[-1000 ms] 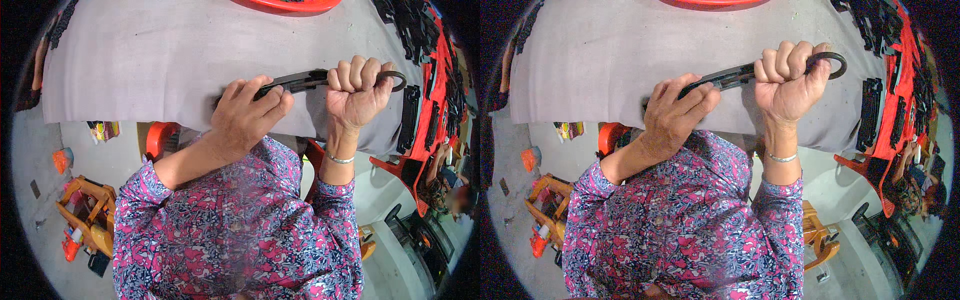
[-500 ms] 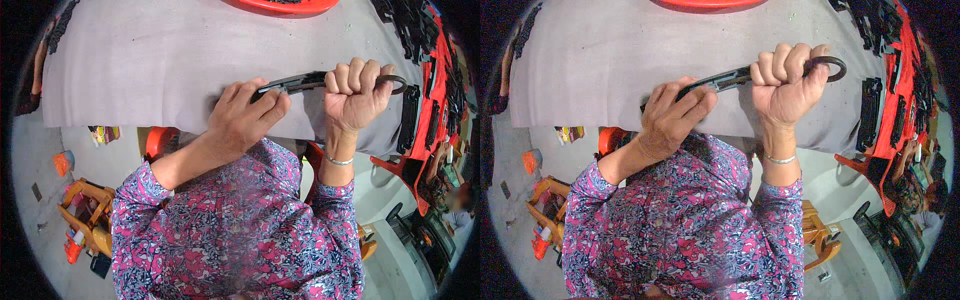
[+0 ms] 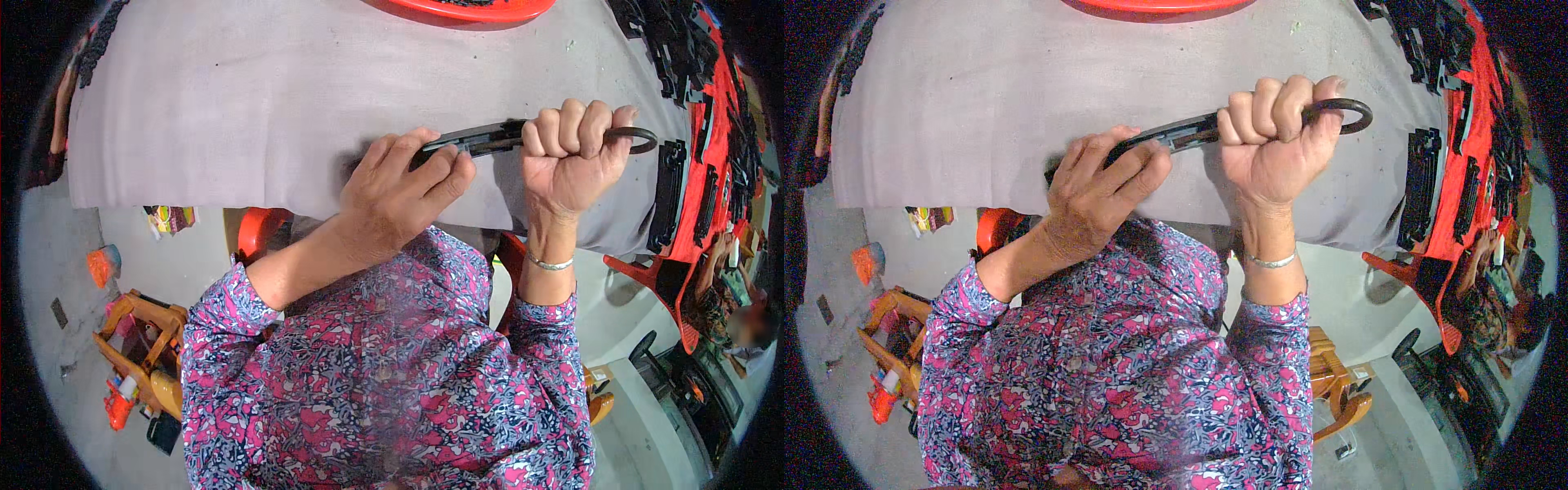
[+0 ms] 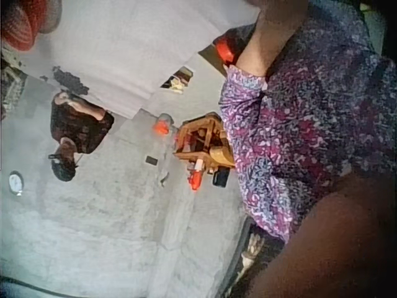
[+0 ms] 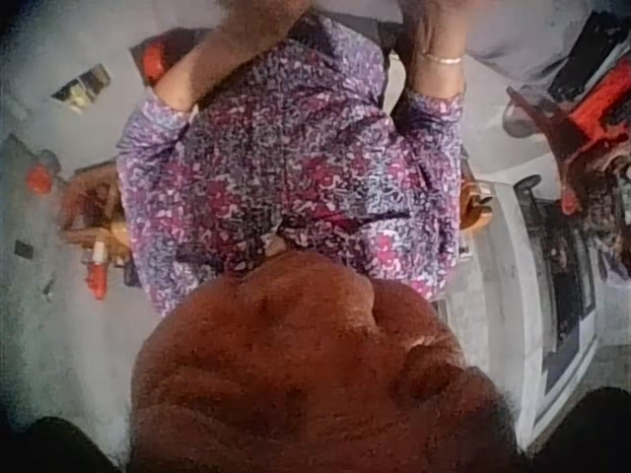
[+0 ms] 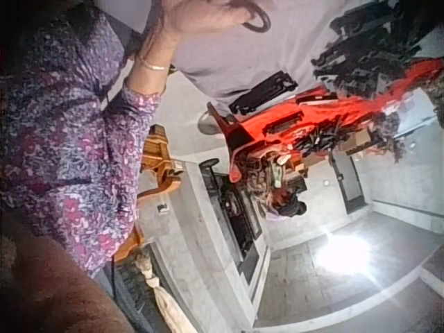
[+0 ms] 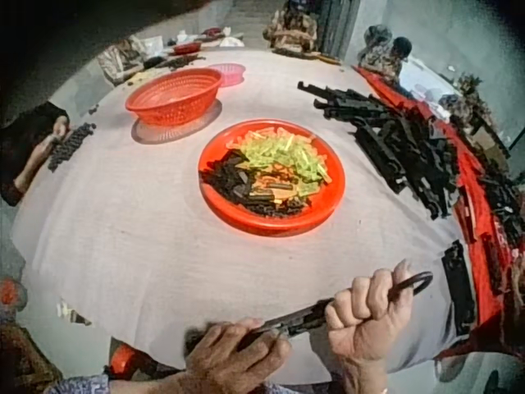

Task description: The person scrapes plastic components using a handheld metal tool and inserts plastic pieces into the components by hand.

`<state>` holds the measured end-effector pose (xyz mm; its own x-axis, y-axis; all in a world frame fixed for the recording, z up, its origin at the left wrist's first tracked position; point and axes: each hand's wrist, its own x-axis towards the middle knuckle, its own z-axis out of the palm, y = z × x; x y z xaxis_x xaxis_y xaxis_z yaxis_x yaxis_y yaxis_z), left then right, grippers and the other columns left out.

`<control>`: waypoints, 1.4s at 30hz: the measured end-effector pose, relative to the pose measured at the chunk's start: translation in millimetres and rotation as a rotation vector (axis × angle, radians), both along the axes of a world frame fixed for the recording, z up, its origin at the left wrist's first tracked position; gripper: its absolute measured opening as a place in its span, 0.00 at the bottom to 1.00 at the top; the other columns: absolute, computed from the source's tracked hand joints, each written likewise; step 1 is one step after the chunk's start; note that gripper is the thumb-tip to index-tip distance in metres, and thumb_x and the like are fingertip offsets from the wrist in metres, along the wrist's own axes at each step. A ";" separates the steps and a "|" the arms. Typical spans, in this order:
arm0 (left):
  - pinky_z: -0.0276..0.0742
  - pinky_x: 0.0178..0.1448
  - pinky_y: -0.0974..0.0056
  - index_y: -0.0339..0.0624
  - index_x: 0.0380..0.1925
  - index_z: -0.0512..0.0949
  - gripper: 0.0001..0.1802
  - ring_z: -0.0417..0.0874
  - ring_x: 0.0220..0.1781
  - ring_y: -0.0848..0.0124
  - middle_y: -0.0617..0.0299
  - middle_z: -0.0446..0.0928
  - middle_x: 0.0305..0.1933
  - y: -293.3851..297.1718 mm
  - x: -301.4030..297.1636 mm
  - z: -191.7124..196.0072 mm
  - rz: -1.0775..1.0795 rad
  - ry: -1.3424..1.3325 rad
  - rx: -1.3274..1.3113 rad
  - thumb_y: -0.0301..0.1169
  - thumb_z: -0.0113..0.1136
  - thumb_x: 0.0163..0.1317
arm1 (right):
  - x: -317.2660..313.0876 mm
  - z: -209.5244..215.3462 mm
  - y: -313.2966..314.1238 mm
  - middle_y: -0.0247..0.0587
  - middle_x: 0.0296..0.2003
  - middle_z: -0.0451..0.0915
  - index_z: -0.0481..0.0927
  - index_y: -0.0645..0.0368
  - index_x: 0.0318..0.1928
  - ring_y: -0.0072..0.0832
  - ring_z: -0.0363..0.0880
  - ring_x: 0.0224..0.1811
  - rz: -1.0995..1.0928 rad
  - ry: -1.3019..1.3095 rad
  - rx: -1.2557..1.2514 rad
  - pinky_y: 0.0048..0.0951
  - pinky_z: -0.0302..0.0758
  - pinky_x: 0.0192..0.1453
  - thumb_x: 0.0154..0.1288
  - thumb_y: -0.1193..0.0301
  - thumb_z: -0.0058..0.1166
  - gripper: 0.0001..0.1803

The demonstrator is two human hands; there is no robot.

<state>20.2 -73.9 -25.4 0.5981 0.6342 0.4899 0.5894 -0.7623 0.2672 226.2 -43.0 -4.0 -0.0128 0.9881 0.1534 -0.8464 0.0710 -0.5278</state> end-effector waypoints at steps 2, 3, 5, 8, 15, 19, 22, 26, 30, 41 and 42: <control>0.74 0.52 0.58 0.49 0.46 0.80 0.16 0.80 0.54 0.62 0.67 0.80 0.48 0.9 -0.1 -1.1 0.001 0.005 0.004 0.32 0.57 0.57 | 2.7 -0.5 0.9 0.27 0.14 0.49 0.54 0.51 0.18 0.20 0.41 0.16 0.015 0.007 0.023 0.27 0.43 0.20 0.78 0.48 0.28 0.31; 0.74 0.52 0.58 0.49 0.46 0.80 0.16 0.80 0.54 0.62 0.67 0.80 0.48 0.9 -0.7 -1.0 0.002 0.002 0.001 0.32 0.57 0.56 | 3.6 0.6 0.7 0.27 0.15 0.49 0.54 0.51 0.18 0.20 0.42 0.16 0.005 0.011 0.029 0.27 0.43 0.20 0.79 0.48 0.28 0.31; 0.75 0.52 0.58 0.49 0.47 0.80 0.16 0.80 0.54 0.62 0.67 0.80 0.48 0.5 -0.9 -0.5 0.002 -0.003 -0.005 0.32 0.57 0.56 | 5.5 3.1 0.6 0.26 0.15 0.49 0.55 0.51 0.18 0.20 0.42 0.16 -0.007 0.014 0.031 0.27 0.43 0.20 0.79 0.48 0.27 0.31; 0.75 0.52 0.58 0.49 0.47 0.80 0.17 0.79 0.55 0.61 0.67 0.80 0.48 0.8 -2.0 0.4 0.001 0.001 -0.018 0.32 0.57 0.56 | 6.2 3.3 2.1 0.26 0.15 0.50 0.56 0.51 0.19 0.20 0.42 0.17 0.024 0.036 0.076 0.27 0.44 0.20 0.79 0.48 0.27 0.31; 0.76 0.50 0.58 0.48 0.46 0.81 0.16 0.80 0.54 0.61 0.67 0.81 0.49 1.6 -1.0 -2.3 0.000 -0.005 0.008 0.31 0.57 0.56 | 5.7 0.1 3.7 0.26 0.15 0.49 0.57 0.51 0.19 0.20 0.42 0.17 0.015 0.034 0.048 0.26 0.45 0.21 0.79 0.47 0.27 0.31; 0.76 0.50 0.58 0.48 0.46 0.81 0.16 0.81 0.53 0.61 0.67 0.81 0.49 1.7 -1.2 -1.9 -0.007 -0.043 -0.007 0.31 0.58 0.56 | 5.4 -2.6 4.1 0.26 0.15 0.48 0.56 0.50 0.19 0.21 0.41 0.16 0.037 0.043 0.047 0.27 0.44 0.20 0.78 0.46 0.27 0.30; 0.77 0.49 0.59 0.48 0.45 0.81 0.15 0.81 0.52 0.62 0.66 0.81 0.47 2.7 -0.7 -2.6 -0.001 -0.029 0.031 0.31 0.58 0.56 | 6.8 -7.4 5.4 0.26 0.15 0.48 0.55 0.50 0.19 0.20 0.41 0.16 0.044 0.084 0.023 0.27 0.44 0.20 0.78 0.46 0.28 0.30; 0.77 0.49 0.60 0.47 0.43 0.81 0.14 0.82 0.51 0.62 0.66 0.80 0.44 4.6 -0.9 -2.7 -0.005 -0.027 0.056 0.30 0.59 0.55 | 5.3 -13.4 6.1 0.26 0.15 0.48 0.54 0.50 0.20 0.20 0.42 0.16 0.038 0.147 -0.011 0.26 0.44 0.20 0.77 0.45 0.29 0.30; 0.77 0.49 0.61 0.47 0.42 0.82 0.14 0.82 0.51 0.63 0.66 0.79 0.42 3.9 -1.0 -2.4 -0.003 -0.012 0.067 0.30 0.61 0.53 | 4.1 -14.8 6.8 0.26 0.16 0.47 0.54 0.49 0.20 0.20 0.42 0.16 0.042 0.206 -0.029 0.26 0.43 0.20 0.76 0.45 0.29 0.29; 0.76 0.51 0.59 0.48 0.43 0.81 0.14 0.80 0.54 0.65 0.68 0.80 0.45 0.1 -2.3 0.9 0.000 -0.037 0.012 0.30 0.61 0.54 | 16.5 10.7 4.8 0.26 0.16 0.47 0.53 0.50 0.20 0.20 0.43 0.18 -0.061 0.142 -0.072 0.26 0.43 0.21 0.76 0.48 0.31 0.28; 0.76 0.52 0.59 0.49 0.43 0.81 0.14 0.80 0.55 0.65 0.67 0.79 0.45 0.1 -3.1 0.5 0.001 -0.036 0.014 0.30 0.60 0.54 | 26.9 24.4 5.4 0.26 0.17 0.47 0.53 0.50 0.20 0.20 0.43 0.18 -0.013 0.104 -0.095 0.25 0.43 0.21 0.76 0.48 0.32 0.28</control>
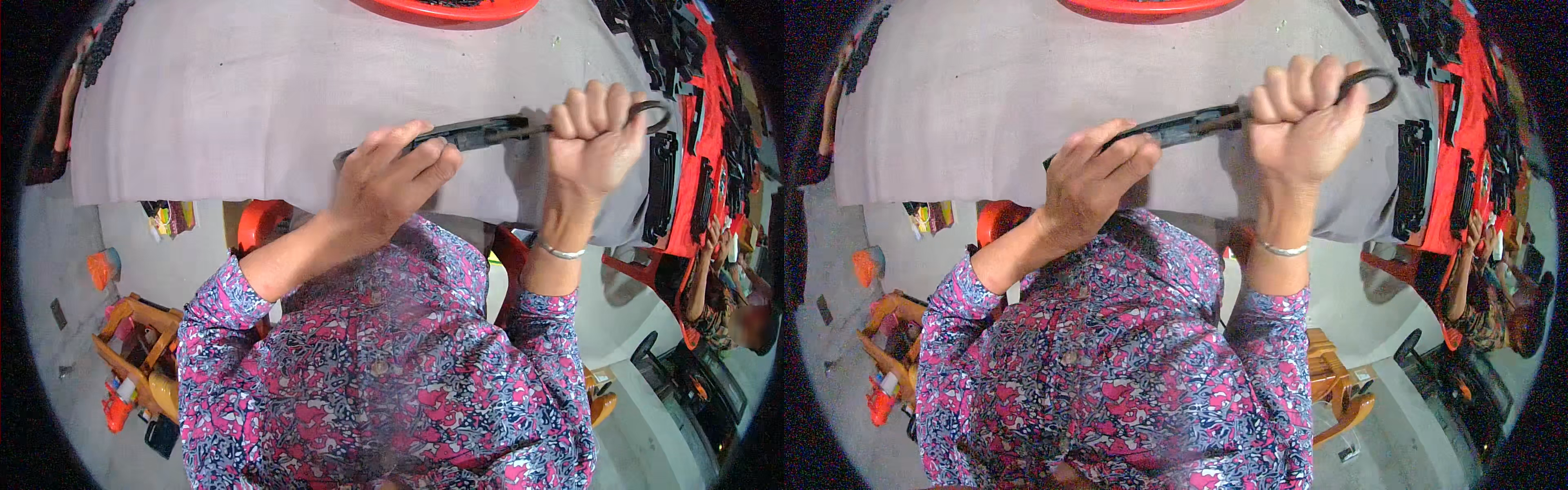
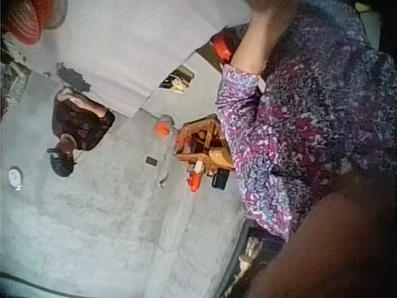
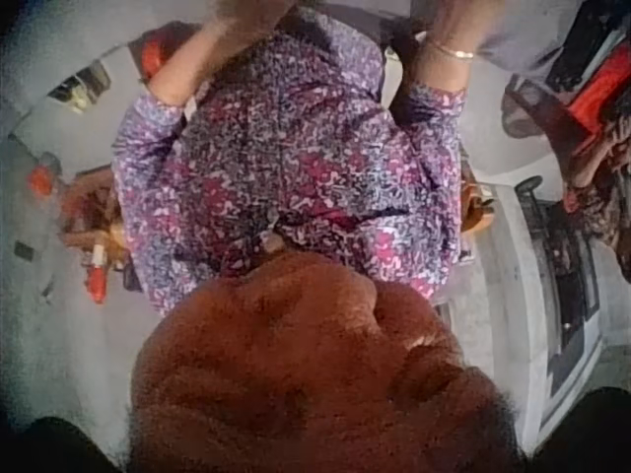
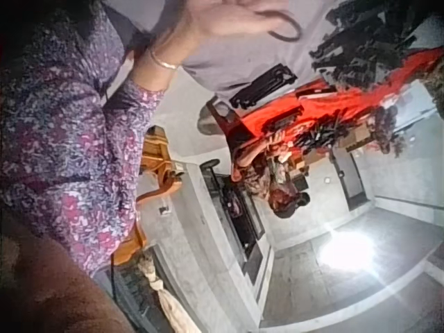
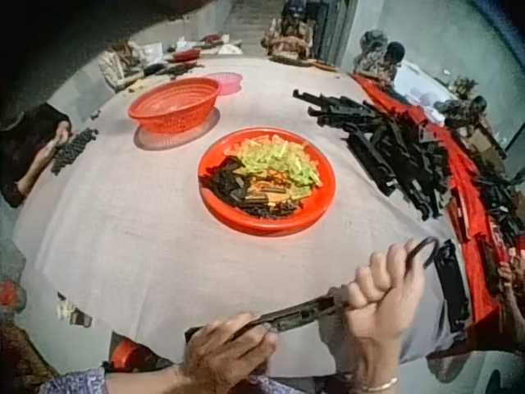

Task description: The person scrapes plastic components using a handheld metal tool and inserts plastic pieces into the components by hand.

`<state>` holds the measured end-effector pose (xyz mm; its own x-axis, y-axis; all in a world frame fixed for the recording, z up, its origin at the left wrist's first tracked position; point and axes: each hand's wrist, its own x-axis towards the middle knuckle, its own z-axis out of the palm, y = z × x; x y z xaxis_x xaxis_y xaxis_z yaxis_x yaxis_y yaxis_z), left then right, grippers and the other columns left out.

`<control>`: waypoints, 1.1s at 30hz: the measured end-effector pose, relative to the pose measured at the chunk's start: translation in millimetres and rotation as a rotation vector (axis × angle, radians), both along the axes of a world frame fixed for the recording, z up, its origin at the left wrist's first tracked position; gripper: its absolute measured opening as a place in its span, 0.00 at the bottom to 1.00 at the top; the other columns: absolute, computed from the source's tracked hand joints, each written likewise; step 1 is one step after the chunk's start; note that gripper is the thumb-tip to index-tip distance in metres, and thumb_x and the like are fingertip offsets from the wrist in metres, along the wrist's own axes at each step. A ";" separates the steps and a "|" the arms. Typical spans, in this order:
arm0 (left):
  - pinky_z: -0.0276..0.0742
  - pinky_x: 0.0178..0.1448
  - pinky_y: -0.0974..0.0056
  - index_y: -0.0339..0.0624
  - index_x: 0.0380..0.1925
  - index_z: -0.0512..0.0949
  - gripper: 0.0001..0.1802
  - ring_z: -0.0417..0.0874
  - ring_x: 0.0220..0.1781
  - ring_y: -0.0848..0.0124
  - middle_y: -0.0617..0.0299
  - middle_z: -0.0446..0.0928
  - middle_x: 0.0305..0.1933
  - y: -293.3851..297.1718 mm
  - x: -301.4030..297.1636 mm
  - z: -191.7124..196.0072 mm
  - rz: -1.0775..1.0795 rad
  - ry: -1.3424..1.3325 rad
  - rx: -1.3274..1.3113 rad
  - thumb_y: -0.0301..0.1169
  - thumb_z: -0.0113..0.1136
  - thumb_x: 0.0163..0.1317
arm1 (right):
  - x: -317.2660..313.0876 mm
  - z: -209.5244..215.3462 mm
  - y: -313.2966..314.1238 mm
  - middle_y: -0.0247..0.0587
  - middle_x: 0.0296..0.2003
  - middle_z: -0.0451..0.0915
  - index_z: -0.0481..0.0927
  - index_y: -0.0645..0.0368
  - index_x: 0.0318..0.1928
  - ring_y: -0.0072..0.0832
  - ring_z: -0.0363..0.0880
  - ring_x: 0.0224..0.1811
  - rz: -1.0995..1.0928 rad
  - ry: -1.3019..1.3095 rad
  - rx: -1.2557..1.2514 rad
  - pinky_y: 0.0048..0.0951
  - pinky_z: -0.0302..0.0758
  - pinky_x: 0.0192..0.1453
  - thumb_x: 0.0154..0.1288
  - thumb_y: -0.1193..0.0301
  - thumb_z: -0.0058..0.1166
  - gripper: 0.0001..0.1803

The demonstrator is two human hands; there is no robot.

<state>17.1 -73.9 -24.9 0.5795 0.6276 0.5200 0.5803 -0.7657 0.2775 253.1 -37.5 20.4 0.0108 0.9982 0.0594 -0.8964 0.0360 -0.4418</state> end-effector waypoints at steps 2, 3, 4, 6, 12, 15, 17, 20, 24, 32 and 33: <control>0.75 0.53 0.59 0.49 0.44 0.80 0.15 0.80 0.55 0.65 0.67 0.79 0.46 3.0 -3.0 0.4 -0.006 0.000 0.005 0.29 0.60 0.55 | 14.3 19.1 0.0 0.25 0.17 0.50 0.57 0.49 0.21 0.19 0.46 0.18 0.066 -0.192 -0.035 0.24 0.45 0.20 0.77 0.52 0.35 0.25; 0.75 0.54 0.59 0.49 0.45 0.80 0.15 0.80 0.55 0.64 0.66 0.78 0.46 5.4 -4.7 1.8 -0.011 0.002 -0.006 0.29 0.59 0.56 | 13.0 23.7 0.2 0.25 0.17 0.50 0.57 0.49 0.21 0.19 0.46 0.18 0.063 -0.194 -0.032 0.24 0.45 0.20 0.77 0.52 0.35 0.25; 0.75 0.55 0.59 0.48 0.46 0.79 0.15 0.79 0.55 0.63 0.65 0.78 0.46 7.1 -6.1 3.4 -0.012 0.003 -0.016 0.28 0.58 0.57 | 9.9 28.9 0.7 0.25 0.18 0.53 0.62 0.51 0.24 0.17 0.48 0.18 -0.001 -0.527 -0.173 0.22 0.47 0.21 0.77 0.54 0.37 0.23; 0.74 0.56 0.58 0.47 0.47 0.78 0.17 0.79 0.54 0.62 0.63 0.78 0.46 9.2 -14.2 5.0 -0.008 -0.001 -0.061 0.28 0.59 0.56 | 4.5 29.8 -1.7 0.26 0.19 0.65 0.78 0.57 0.32 0.14 0.55 0.17 -0.140 -1.212 -0.393 0.21 0.52 0.22 0.75 0.56 0.42 0.20; 0.71 0.57 0.56 0.45 0.48 0.77 0.24 0.79 0.50 0.60 0.60 0.77 0.45 11.5 -29.3 15.6 0.127 -0.003 -0.197 0.26 0.67 0.48 | 15.8 -11.4 -10.2 0.37 0.22 0.75 0.86 0.61 0.36 0.21 0.67 0.24 -0.107 -1.986 0.008 0.28 0.66 0.31 0.73 0.59 0.41 0.22; 0.69 0.57 0.55 0.44 0.46 0.79 0.23 0.78 0.50 0.60 0.60 0.77 0.44 17.4 -39.1 14.1 0.110 0.004 -0.211 0.26 0.68 0.46 | 16.9 -19.8 -21.3 0.43 0.30 0.82 0.83 0.66 0.40 0.26 0.76 0.35 0.027 -1.981 0.132 0.29 0.72 0.45 0.74 0.60 0.42 0.22; 0.68 0.57 0.54 0.44 0.45 0.79 0.21 0.78 0.50 0.60 0.61 0.77 0.44 27.6 -42.7 10.1 0.094 -0.003 -0.198 0.25 0.68 0.47 | 4.9 -18.8 -30.7 0.44 0.32 0.83 0.82 0.67 0.42 0.26 0.76 0.35 0.175 -1.987 -0.186 0.28 0.72 0.44 0.74 0.60 0.44 0.21; 0.66 0.59 0.50 0.45 0.44 0.80 0.21 0.75 0.55 0.57 0.60 0.77 0.45 48.8 -44.5 7.9 0.025 -0.007 -0.096 0.23 0.66 0.46 | -14.2 -1.7 -43.7 0.41 0.32 0.82 0.81 0.67 0.44 0.25 0.76 0.35 0.283 -1.901 -0.171 0.29 0.73 0.43 0.74 0.61 0.45 0.20; 0.66 0.62 0.51 0.48 0.48 0.80 0.24 0.73 0.60 0.56 0.58 0.76 0.52 76.0 -35.2 5.4 -0.061 0.017 -0.078 0.24 0.66 0.46 | -31.3 -4.0 -60.6 0.46 0.32 0.81 0.81 0.66 0.46 0.33 0.76 0.32 0.290 -1.826 -0.021 0.32 0.74 0.41 0.72 0.63 0.48 0.17; 0.74 0.58 0.54 0.41 0.52 0.77 0.24 0.77 0.55 0.53 0.51 0.75 0.53 77.4 -24.5 -2.2 -0.088 -0.142 -0.084 0.18 0.60 0.52 | -47.2 0.5 -71.2 0.29 0.24 0.74 0.80 0.62 0.37 0.16 0.64 0.24 0.262 -1.347 -0.492 0.23 0.61 0.28 0.74 0.56 0.46 0.21; 0.74 0.58 0.54 0.41 0.52 0.77 0.24 0.77 0.55 0.53 0.51 0.75 0.53 73.3 -27.2 -0.7 -0.086 -0.141 -0.084 0.18 0.60 0.52 | -41.2 -0.8 -73.0 0.25 0.22 0.70 0.79 0.59 0.36 0.12 0.58 0.19 0.082 -1.282 -0.474 0.19 0.52 0.21 0.75 0.52 0.46 0.23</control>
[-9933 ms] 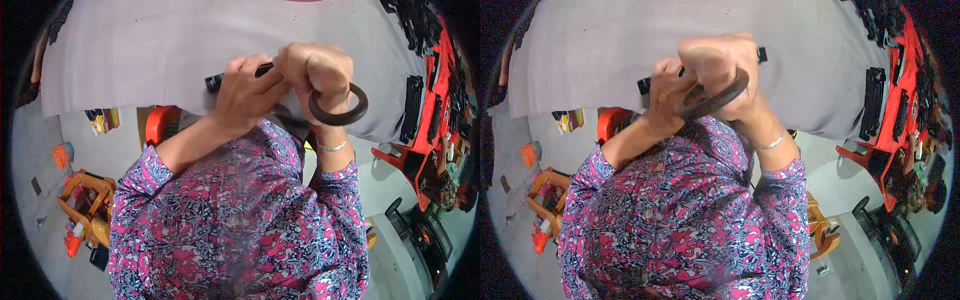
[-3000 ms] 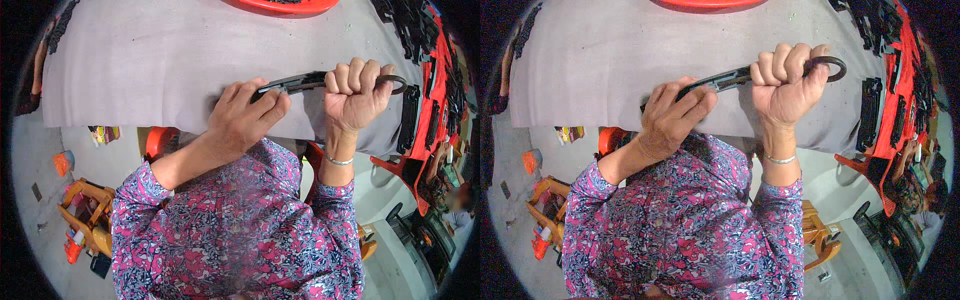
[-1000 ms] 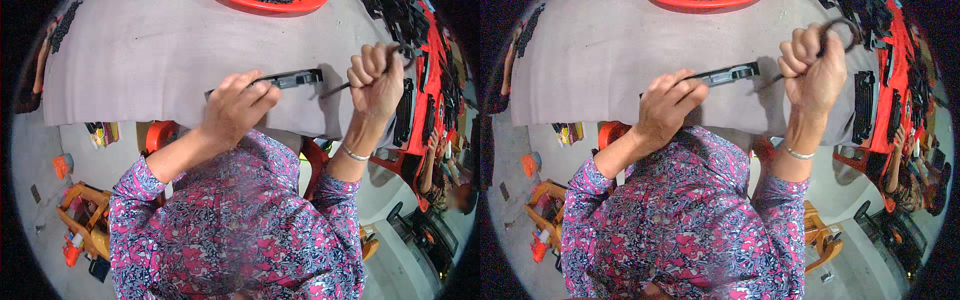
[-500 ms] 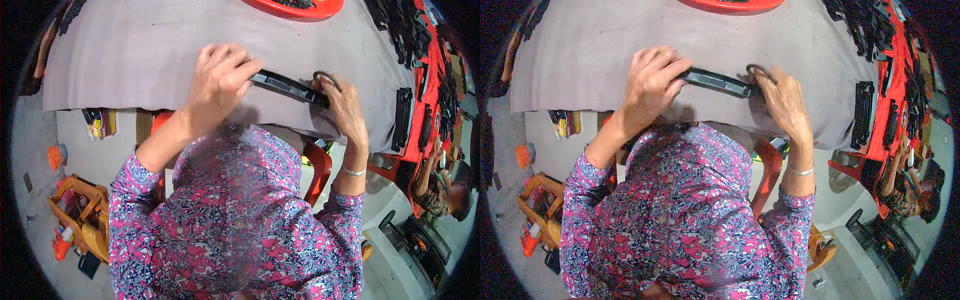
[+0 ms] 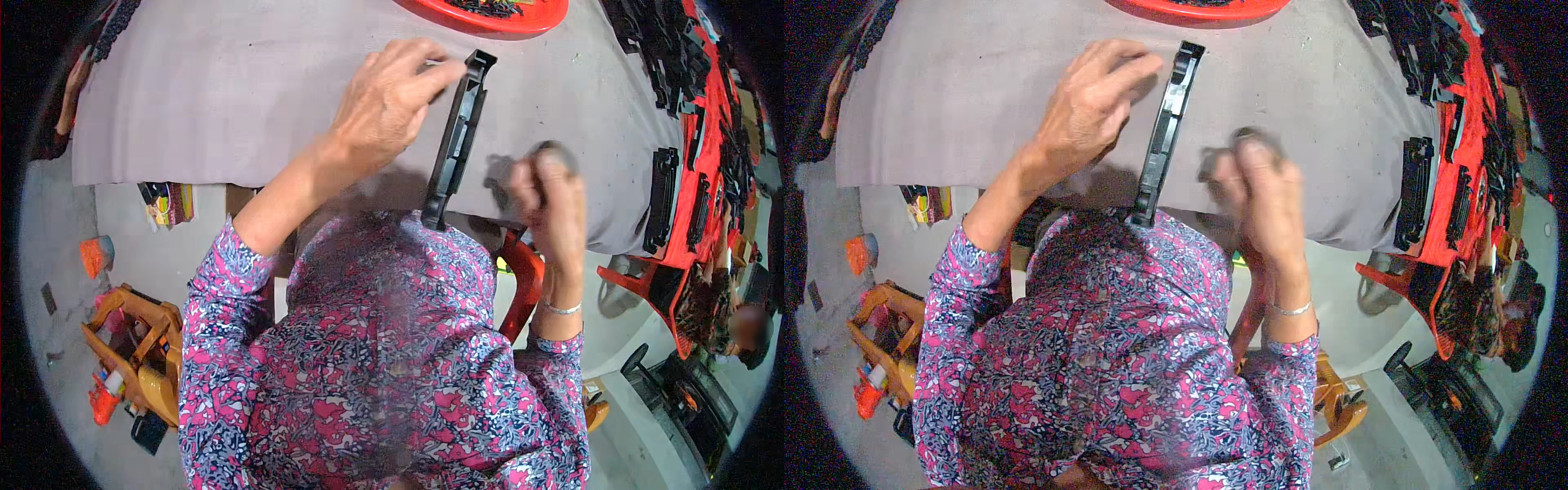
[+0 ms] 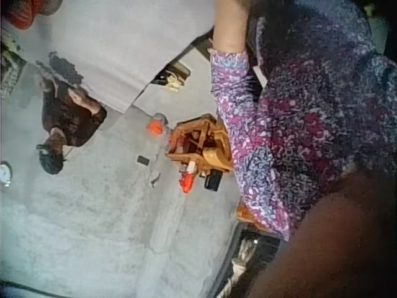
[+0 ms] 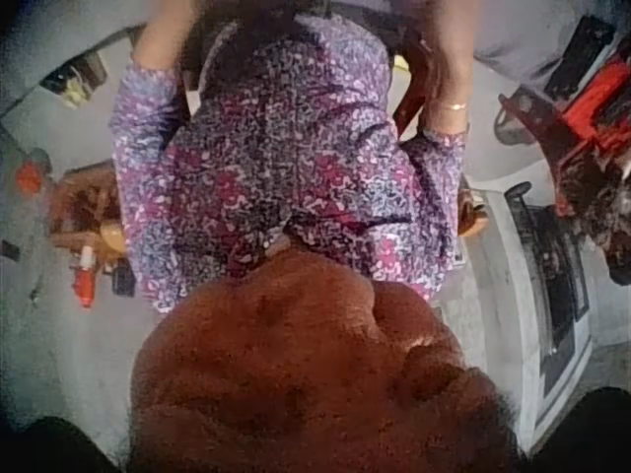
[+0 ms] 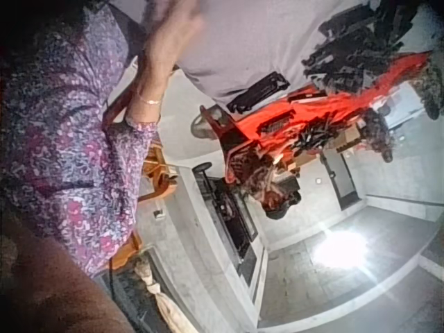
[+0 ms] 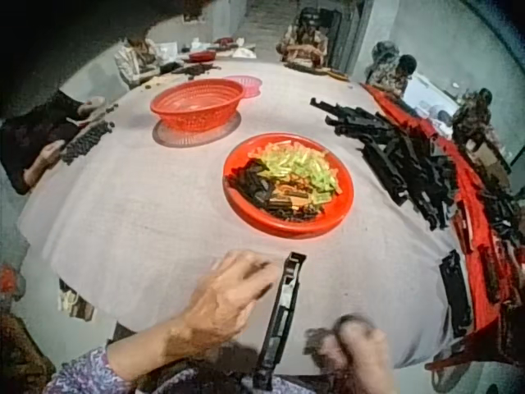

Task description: The person scrapes plastic components using a handheld metal tool and inserts plastic pieces into the components by hand.

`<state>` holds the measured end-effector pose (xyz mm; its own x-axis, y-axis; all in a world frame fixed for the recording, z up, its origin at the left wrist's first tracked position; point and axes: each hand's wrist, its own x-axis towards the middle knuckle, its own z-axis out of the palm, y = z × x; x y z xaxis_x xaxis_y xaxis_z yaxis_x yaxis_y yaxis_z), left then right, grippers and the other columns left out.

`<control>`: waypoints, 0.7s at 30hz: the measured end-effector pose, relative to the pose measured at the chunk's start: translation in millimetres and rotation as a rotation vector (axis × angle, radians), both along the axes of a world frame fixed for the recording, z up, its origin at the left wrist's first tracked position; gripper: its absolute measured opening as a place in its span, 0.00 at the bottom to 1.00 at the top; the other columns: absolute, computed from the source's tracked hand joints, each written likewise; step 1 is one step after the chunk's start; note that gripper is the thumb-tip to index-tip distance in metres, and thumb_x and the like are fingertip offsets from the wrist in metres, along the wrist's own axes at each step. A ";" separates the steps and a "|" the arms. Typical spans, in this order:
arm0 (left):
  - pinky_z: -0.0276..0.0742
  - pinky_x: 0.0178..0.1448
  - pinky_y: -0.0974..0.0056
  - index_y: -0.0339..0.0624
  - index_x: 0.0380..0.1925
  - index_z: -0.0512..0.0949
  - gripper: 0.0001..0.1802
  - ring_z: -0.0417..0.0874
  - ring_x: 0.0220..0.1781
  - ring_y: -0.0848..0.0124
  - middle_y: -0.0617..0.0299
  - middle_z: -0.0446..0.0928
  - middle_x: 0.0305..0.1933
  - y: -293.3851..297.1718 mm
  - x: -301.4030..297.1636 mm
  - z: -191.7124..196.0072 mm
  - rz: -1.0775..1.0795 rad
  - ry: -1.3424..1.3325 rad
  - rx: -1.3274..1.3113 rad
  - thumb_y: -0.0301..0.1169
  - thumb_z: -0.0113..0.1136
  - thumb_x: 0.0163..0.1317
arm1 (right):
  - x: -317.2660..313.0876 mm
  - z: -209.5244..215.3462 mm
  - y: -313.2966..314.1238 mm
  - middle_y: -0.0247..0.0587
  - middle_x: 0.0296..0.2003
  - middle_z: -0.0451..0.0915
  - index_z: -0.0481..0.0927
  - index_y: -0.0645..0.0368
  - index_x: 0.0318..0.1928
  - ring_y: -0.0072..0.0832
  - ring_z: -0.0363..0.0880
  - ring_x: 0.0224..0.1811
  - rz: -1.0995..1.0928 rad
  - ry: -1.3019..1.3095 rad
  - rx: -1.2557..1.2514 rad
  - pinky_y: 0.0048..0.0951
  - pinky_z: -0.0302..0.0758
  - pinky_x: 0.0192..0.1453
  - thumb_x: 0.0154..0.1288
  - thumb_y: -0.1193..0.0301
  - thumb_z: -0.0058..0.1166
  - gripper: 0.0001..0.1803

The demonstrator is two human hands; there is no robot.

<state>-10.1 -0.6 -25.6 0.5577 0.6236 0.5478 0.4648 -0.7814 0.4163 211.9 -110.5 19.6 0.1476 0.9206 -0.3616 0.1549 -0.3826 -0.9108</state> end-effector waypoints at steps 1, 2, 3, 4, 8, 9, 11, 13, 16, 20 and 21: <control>0.76 0.55 0.56 0.39 0.52 0.77 0.22 0.79 0.52 0.55 0.51 0.76 0.51 -3.8 -2.6 -0.1 0.040 -0.079 -0.139 0.18 0.60 0.54 | 0.9 7.0 1.0 0.22 0.18 0.59 0.72 0.55 0.30 0.14 0.52 0.17 -0.249 0.261 -0.038 0.20 0.48 0.20 0.76 0.53 0.43 0.21; 0.77 0.52 0.59 0.37 0.52 0.76 0.21 0.81 0.49 0.57 0.51 0.77 0.49 -8.2 -4.3 0.0 0.081 -0.157 -0.279 0.18 0.59 0.56 | 11.7 6.3 1.4 0.22 0.18 0.53 0.67 0.54 0.28 0.15 0.47 0.17 -0.214 0.576 0.162 0.21 0.45 0.20 0.77 0.55 0.41 0.21; 0.77 0.52 0.59 0.37 0.52 0.76 0.21 0.81 0.49 0.57 0.51 0.77 0.49 -14.0 -5.1 0.1 0.078 -0.156 -0.279 0.18 0.59 0.56 | 15.3 12.0 3.8 0.23 0.18 0.53 0.64 0.54 0.26 0.15 0.47 0.17 -0.215 0.674 0.239 0.22 0.45 0.20 0.76 0.52 0.42 0.23; 0.78 0.49 0.61 0.35 0.52 0.76 0.19 0.82 0.46 0.59 0.52 0.78 0.47 -20.6 -5.2 0.4 0.072 -0.216 -0.346 0.20 0.59 0.58 | 16.9 18.8 7.3 0.24 0.18 0.52 0.62 0.53 0.25 0.16 0.46 0.18 -0.213 0.773 0.316 0.23 0.44 0.19 0.75 0.49 0.42 0.26; 0.78 0.48 0.64 0.34 0.52 0.76 0.17 0.82 0.45 0.63 0.53 0.78 0.45 -40.8 2.7 2.8 0.053 -0.346 -0.467 0.24 0.57 0.63 | 7.3 20.3 14.0 0.26 0.19 0.53 0.59 0.53 0.24 0.17 0.46 0.17 -0.167 1.025 0.575 0.23 0.45 0.20 0.75 0.48 0.41 0.27; 0.78 0.49 0.64 0.34 0.52 0.76 0.16 0.82 0.45 0.63 0.53 0.77 0.45 -40.2 5.2 2.7 0.055 -0.366 -0.479 0.25 0.55 0.65 | -0.6 22.4 15.6 0.27 0.19 0.53 0.59 0.53 0.24 0.18 0.46 0.17 -0.145 1.036 0.622 0.24 0.45 0.20 0.75 0.46 0.40 0.28; 0.77 0.50 0.64 0.34 0.52 0.76 0.16 0.82 0.44 0.63 0.53 0.77 0.45 -26.9 9.8 -1.9 0.056 -0.392 -0.401 0.26 0.54 0.65 | -9.6 20.2 19.7 0.28 0.18 0.54 0.60 0.53 0.24 0.20 0.46 0.16 -0.026 1.009 0.694 0.25 0.46 0.20 0.74 0.42 0.40 0.30; 0.77 0.50 0.64 0.34 0.52 0.76 0.16 0.82 0.44 0.63 0.53 0.77 0.45 -18.7 11.9 -2.1 0.056 -0.417 -0.320 0.26 0.54 0.66 | -18.0 13.0 26.8 0.28 0.18 0.54 0.59 0.53 0.24 0.20 0.46 0.16 -0.001 0.977 0.712 0.25 0.45 0.20 0.75 0.44 0.38 0.29; 0.76 0.51 0.64 0.34 0.53 0.76 0.17 0.82 0.45 0.63 0.53 0.77 0.46 -17.3 13.0 2.8 0.026 -0.443 -0.515 0.25 0.57 0.63 | -23.5 7.5 31.6 0.28 0.17 0.52 0.60 0.52 0.23 0.20 0.43 0.16 -0.014 0.964 0.709 0.25 0.43 0.20 0.76 0.43 0.35 0.30; 0.76 0.51 0.61 0.34 0.55 0.73 0.26 0.81 0.49 0.61 0.51 0.76 0.46 -50.9 15.1 10.7 0.102 -0.311 -0.522 0.26 0.65 0.55 | -18.1 7.9 37.6 0.29 0.17 0.55 0.59 0.54 0.23 0.21 0.45 0.16 -0.039 1.024 0.700 0.26 0.45 0.20 0.74 0.38 0.32 0.34; 0.76 0.51 0.58 0.33 0.58 0.69 0.33 0.80 0.50 0.57 0.49 0.75 0.47 -59.9 17.4 11.7 0.131 -0.226 -0.490 0.28 0.69 0.51 | -16.8 9.5 41.2 0.29 0.17 0.54 0.59 0.54 0.23 0.21 0.45 0.16 -0.035 1.006 0.715 0.26 0.44 0.20 0.74 0.38 0.32 0.34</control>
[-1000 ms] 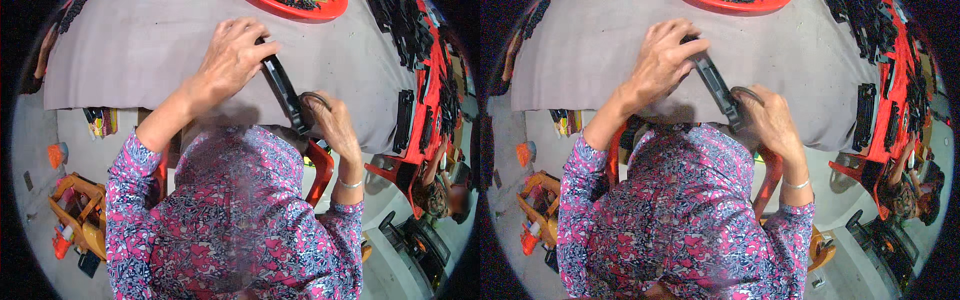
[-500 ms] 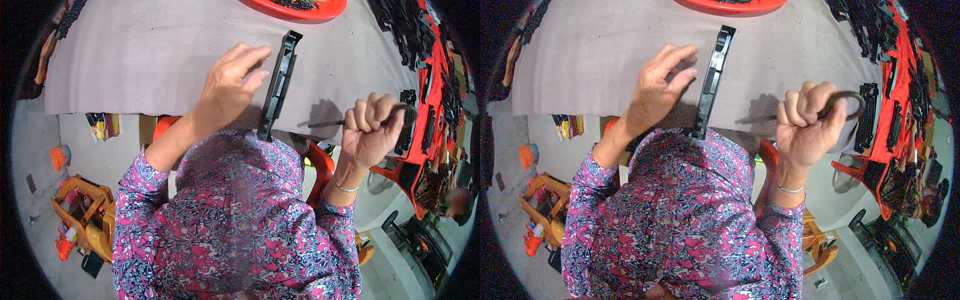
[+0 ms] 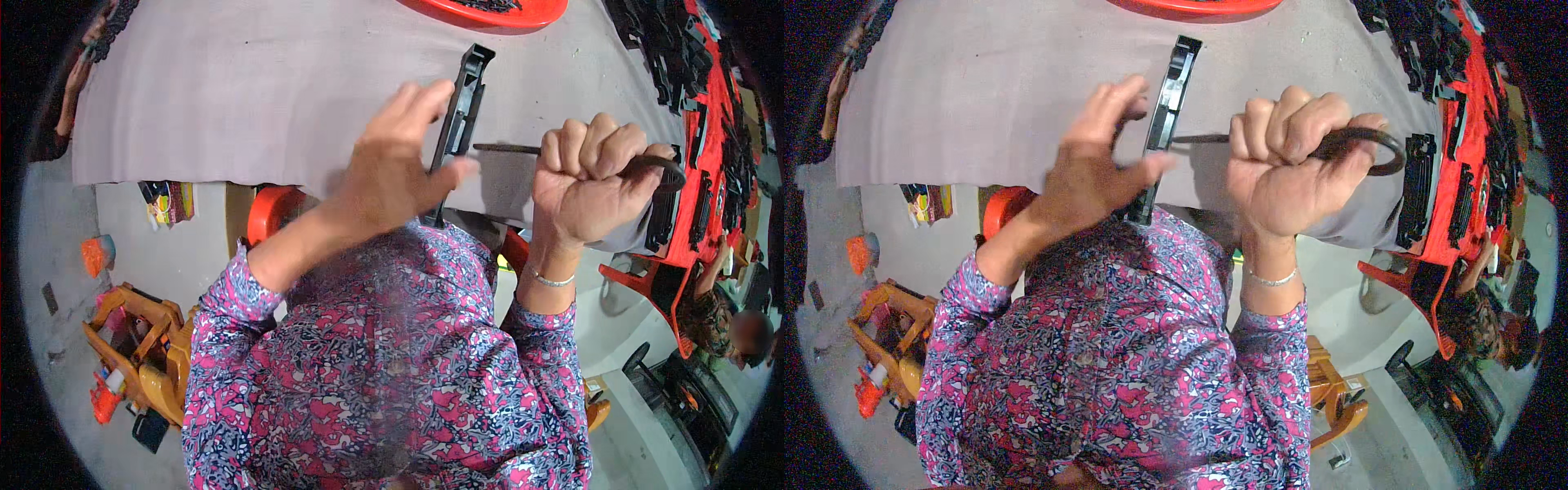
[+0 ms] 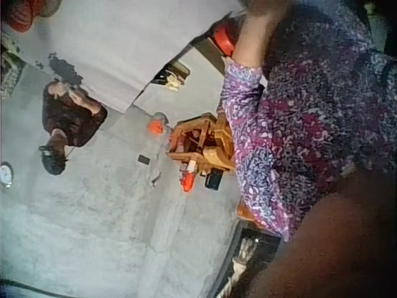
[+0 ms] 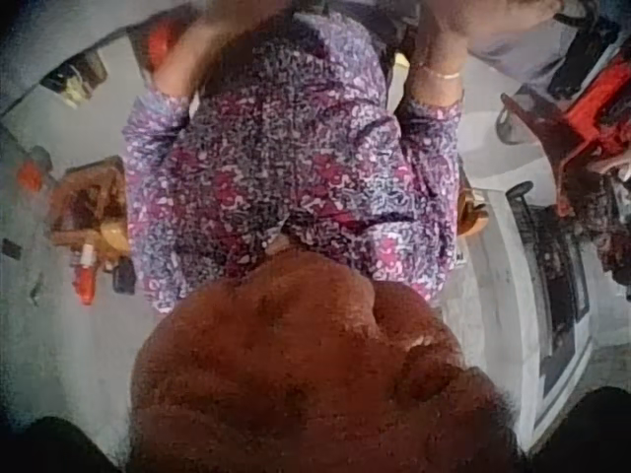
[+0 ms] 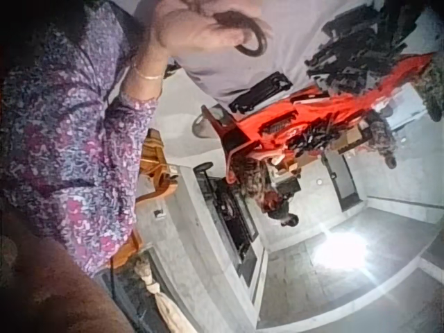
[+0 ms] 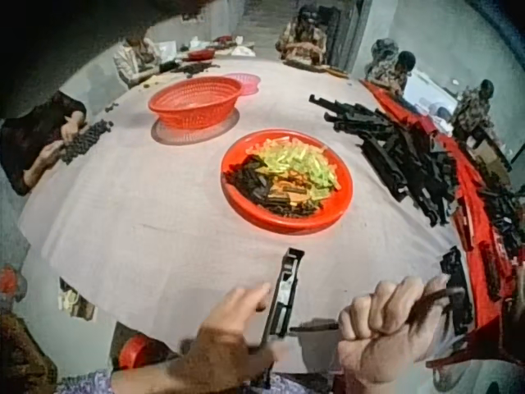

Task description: The person scrapes plastic components using a handheld metal tool and inserts plastic pieces into the components by hand.

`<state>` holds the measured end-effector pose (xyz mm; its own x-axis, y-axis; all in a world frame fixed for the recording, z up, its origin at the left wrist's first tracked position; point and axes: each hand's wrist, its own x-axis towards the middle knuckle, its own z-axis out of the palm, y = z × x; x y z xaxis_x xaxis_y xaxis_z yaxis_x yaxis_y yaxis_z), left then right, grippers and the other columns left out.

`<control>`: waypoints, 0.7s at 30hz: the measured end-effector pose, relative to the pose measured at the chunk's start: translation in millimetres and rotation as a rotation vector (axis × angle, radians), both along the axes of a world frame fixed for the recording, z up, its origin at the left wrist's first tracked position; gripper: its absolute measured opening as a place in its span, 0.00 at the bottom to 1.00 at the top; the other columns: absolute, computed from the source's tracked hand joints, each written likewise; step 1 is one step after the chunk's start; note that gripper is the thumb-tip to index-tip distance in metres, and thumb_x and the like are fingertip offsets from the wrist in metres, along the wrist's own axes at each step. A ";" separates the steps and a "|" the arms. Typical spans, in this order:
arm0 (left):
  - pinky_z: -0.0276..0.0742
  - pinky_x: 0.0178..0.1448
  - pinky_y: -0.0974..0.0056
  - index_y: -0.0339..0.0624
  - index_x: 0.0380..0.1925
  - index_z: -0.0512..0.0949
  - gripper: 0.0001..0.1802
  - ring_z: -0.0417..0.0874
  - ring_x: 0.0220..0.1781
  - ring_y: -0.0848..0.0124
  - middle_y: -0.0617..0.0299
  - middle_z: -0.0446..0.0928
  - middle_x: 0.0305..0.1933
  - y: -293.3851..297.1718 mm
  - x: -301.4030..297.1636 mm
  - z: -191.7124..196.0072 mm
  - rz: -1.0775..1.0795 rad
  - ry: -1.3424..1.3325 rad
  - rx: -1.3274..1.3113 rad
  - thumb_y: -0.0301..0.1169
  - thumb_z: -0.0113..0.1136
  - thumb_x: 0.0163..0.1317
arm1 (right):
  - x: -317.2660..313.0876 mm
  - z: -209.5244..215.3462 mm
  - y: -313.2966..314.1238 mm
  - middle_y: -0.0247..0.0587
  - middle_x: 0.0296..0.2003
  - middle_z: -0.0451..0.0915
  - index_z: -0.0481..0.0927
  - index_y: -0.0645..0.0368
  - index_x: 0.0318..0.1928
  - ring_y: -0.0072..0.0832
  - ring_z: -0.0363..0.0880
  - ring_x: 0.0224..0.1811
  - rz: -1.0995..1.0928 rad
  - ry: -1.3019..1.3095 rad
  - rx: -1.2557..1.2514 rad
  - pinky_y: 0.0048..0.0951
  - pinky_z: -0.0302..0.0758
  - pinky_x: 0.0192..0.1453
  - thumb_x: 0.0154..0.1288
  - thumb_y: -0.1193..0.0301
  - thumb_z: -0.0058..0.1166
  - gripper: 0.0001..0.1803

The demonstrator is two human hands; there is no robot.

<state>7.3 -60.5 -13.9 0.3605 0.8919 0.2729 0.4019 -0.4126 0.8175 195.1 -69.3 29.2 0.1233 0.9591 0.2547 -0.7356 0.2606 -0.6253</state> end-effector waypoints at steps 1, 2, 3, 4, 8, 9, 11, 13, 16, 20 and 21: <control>0.76 0.51 0.56 0.32 0.61 0.66 0.41 0.79 0.51 0.54 0.47 0.74 0.48 -5.0 2.1 2.5 0.013 0.093 0.029 0.30 0.73 0.46 | 0.6 0.6 5.4 0.29 0.17 0.54 0.59 0.54 0.23 0.21 0.45 0.16 -0.007 -0.014 0.017 0.26 0.44 0.20 0.74 0.38 0.32 0.33; 0.75 0.52 0.51 0.29 0.64 0.60 0.46 0.77 0.51 0.48 0.44 0.73 0.48 -7.1 4.9 6.3 -0.011 0.205 0.051 0.28 0.71 0.43 | 1.2 -1.6 10.4 0.29 0.17 0.53 0.59 0.54 0.24 0.21 0.45 0.16 0.019 -0.009 0.048 0.26 0.44 0.20 0.74 0.39 0.32 0.33; 0.75 0.52 0.51 0.29 0.64 0.60 0.46 0.77 0.51 0.48 0.44 0.73 0.48 -6.4 7.3 8.3 -0.011 0.207 0.051 0.28 0.71 0.43 | 0.6 -2.7 16.1 0.29 0.17 0.53 0.59 0.54 0.24 0.21 0.45 0.16 0.019 -0.007 0.048 0.26 0.44 0.20 0.74 0.39 0.32 0.33; 0.74 0.52 0.51 0.30 0.63 0.61 0.44 0.77 0.51 0.47 0.44 0.73 0.47 -6.7 9.3 9.6 -0.002 0.220 0.051 0.26 0.68 0.44 | -0.9 -3.6 21.5 0.29 0.17 0.53 0.59 0.54 0.24 0.21 0.44 0.16 0.041 -0.006 0.039 0.26 0.43 0.20 0.74 0.39 0.33 0.32; 0.74 0.52 0.53 0.35 0.62 0.64 0.39 0.76 0.50 0.48 0.46 0.72 0.45 -3.9 5.1 12.2 -0.040 0.172 -0.098 0.21 0.62 0.45 | -1.7 -9.6 34.2 0.28 0.17 0.52 0.60 0.54 0.24 0.21 0.44 0.16 0.022 -0.111 0.026 0.27 0.43 0.20 0.74 0.40 0.34 0.32; 0.74 0.52 0.53 0.35 0.62 0.64 0.39 0.76 0.50 0.48 0.46 0.72 0.45 -2.5 3.4 15.2 -0.042 0.172 -0.097 0.21 0.62 0.45 | -2.5 -10.2 35.4 0.28 0.17 0.52 0.60 0.54 0.24 0.21 0.44 0.16 -0.001 -0.147 0.005 0.27 0.43 0.20 0.74 0.40 0.34 0.32; 0.75 0.50 0.53 0.39 0.60 0.67 0.38 0.76 0.50 0.50 0.48 0.72 0.43 0.1 1.3 23.1 -0.045 0.258 -0.103 0.20 0.63 0.44 | -1.1 -14.6 35.8 0.28 0.17 0.52 0.61 0.54 0.25 0.21 0.44 0.16 -0.025 -0.140 -0.014 0.27 0.43 0.20 0.74 0.41 0.34 0.31; 0.74 0.50 0.53 0.41 0.60 0.68 0.37 0.77 0.50 0.52 0.50 0.73 0.43 -1.7 1.4 25.6 -0.046 0.296 -0.035 0.20 0.63 0.44 | 3.1 -16.5 34.3 0.28 0.17 0.52 0.62 0.54 0.25 0.21 0.44 0.16 -0.002 -0.103 -0.030 0.26 0.43 0.20 0.75 0.42 0.33 0.31; 0.72 0.50 0.54 0.45 0.58 0.71 0.34 0.77 0.51 0.56 0.55 0.73 0.43 -9.2 -1.3 13.4 -0.045 0.322 0.145 0.21 0.64 0.45 | 8.1 -15.6 33.9 0.28 0.17 0.52 0.62 0.55 0.25 0.20 0.44 0.16 0.005 -0.129 -0.016 0.26 0.43 0.20 0.75 0.42 0.34 0.31; 0.68 0.54 0.58 0.52 0.54 0.75 0.29 0.76 0.52 0.65 0.67 0.74 0.45 -16.1 3.3 -1.1 -0.021 0.372 0.426 0.23 0.63 0.48 | 8.6 -17.8 34.2 0.28 0.17 0.52 0.62 0.55 0.25 0.20 0.44 0.16 0.010 -0.111 -0.002 0.27 0.43 0.20 0.75 0.42 0.33 0.31; 0.68 0.54 0.58 0.52 0.54 0.75 0.29 0.76 0.52 0.65 0.67 0.74 0.45 -15.7 3.6 -0.9 -0.023 0.373 0.427 0.23 0.63 0.48 | 8.3 -17.8 33.3 0.28 0.17 0.52 0.62 0.55 0.25 0.21 0.44 0.16 0.023 -0.096 -0.007 0.27 0.43 0.20 0.75 0.41 0.33 0.31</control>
<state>10.8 -76.2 -14.8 0.5196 0.7210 0.4584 0.6187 -0.6875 0.3801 203.4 -36.0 11.4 0.0769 0.9633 0.2571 -0.6782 0.2395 -0.6947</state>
